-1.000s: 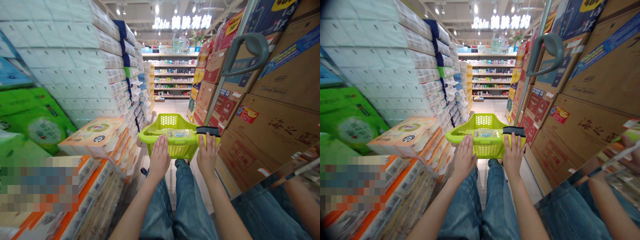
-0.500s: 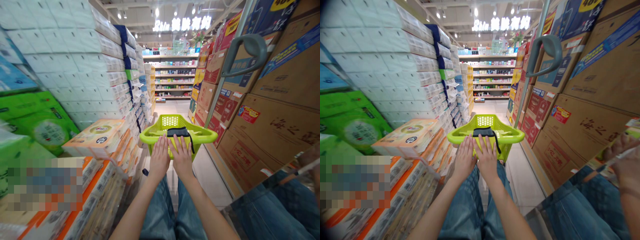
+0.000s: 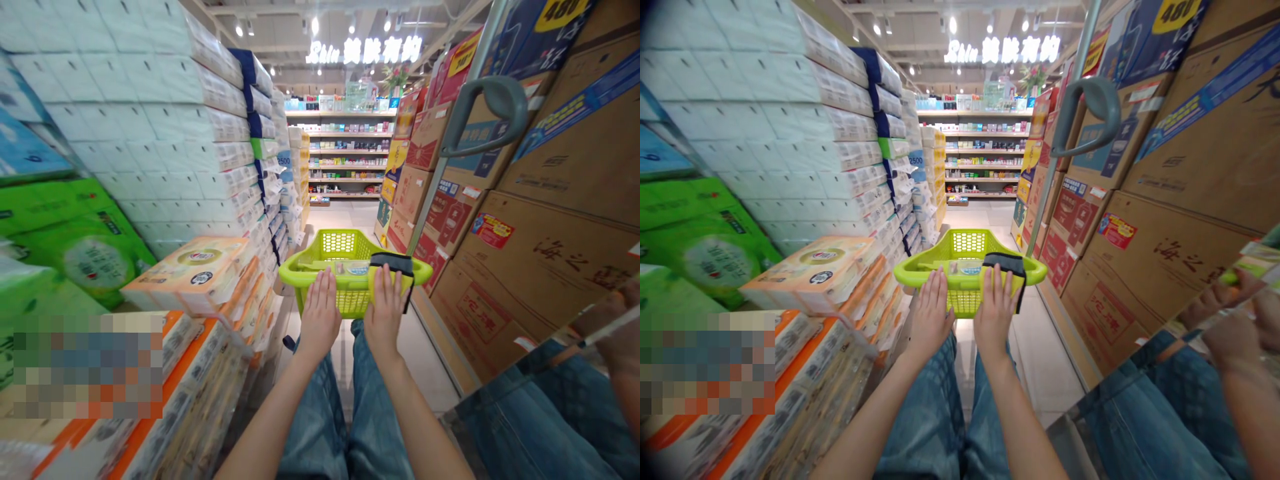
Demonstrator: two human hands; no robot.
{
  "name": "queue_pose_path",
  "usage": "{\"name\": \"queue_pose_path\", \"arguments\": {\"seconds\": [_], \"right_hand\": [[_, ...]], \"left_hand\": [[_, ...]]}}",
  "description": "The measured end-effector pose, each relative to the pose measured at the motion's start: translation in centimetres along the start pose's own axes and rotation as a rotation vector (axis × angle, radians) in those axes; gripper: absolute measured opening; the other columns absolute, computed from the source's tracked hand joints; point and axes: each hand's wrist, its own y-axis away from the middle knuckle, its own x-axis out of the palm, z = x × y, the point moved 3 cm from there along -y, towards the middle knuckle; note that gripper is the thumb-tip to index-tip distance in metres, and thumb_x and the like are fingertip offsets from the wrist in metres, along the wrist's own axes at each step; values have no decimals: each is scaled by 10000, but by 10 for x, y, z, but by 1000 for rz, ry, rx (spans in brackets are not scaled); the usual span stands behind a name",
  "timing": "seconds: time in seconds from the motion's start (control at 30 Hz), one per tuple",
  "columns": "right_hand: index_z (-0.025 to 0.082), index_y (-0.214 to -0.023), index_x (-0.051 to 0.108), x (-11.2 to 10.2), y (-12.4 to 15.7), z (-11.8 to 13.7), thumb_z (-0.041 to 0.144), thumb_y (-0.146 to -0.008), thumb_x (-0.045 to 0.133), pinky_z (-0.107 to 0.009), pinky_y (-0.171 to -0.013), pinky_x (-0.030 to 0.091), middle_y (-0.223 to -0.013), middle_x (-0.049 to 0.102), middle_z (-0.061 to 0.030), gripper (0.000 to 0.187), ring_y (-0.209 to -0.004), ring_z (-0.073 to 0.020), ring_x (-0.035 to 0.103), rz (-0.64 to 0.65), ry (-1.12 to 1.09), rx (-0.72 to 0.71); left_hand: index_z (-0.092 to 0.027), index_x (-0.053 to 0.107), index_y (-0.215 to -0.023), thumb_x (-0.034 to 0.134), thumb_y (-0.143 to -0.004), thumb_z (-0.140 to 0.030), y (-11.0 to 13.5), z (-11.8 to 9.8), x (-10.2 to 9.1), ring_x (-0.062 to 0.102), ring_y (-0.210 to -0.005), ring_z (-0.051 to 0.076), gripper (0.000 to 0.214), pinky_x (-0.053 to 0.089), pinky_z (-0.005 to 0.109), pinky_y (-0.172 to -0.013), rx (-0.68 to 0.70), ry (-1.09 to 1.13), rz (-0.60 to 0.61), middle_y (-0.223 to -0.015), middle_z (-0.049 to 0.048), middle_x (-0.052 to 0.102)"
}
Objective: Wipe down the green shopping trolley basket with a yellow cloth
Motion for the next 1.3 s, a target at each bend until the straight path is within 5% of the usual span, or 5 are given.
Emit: {"name": "queue_pose_path", "arguments": {"seconds": [0.2,0.57,0.73,0.93,1.3], "right_hand": [[238,-1527,283,15,4,50,88,-901,363,-542,-1214,112,-1556,381,-38,649,-1499,-222,167,135,13,-196],[218,-1550,193,-23,-5,-68,85,-832,359,-619,-1182,166,-1588,305,-78,749,-1505,-260,144,23,99,65],[201,-1553,178,-9,-3,-20,69,-804,333,-664,-1159,174,-1598,281,-82,776,-1511,-279,98,-31,-42,141],[206,-1533,267,14,7,44,83,-872,330,-587,-1196,153,-1562,367,-66,676,-1509,-249,116,92,-4,-133],[209,-1560,132,-11,2,-44,70,-854,331,-607,-1189,137,-1574,335,-90,747,-1506,-239,140,25,98,-3]], "left_hand": [[-88,86,-1547,408,-862,-88,-1,4,-1,193,-1492,272,757,311,486,-1174,12,-31,-17,-1578,185,291],[-91,7,-1552,423,-823,-55,0,-2,-3,155,-1500,272,840,293,482,-1182,7,6,-10,-1593,181,254],[-92,7,-1552,428,-810,-50,0,-3,-2,154,-1499,281,854,292,503,-1180,4,20,-18,-1594,182,250],[-97,22,-1552,403,-843,-68,1,2,-1,181,-1495,263,805,307,487,-1176,13,-5,-27,-1587,184,268],[-90,30,-1552,406,-832,-62,-1,-1,-3,198,-1490,272,813,309,480,-1173,1,9,-10,-1583,180,282]]}}
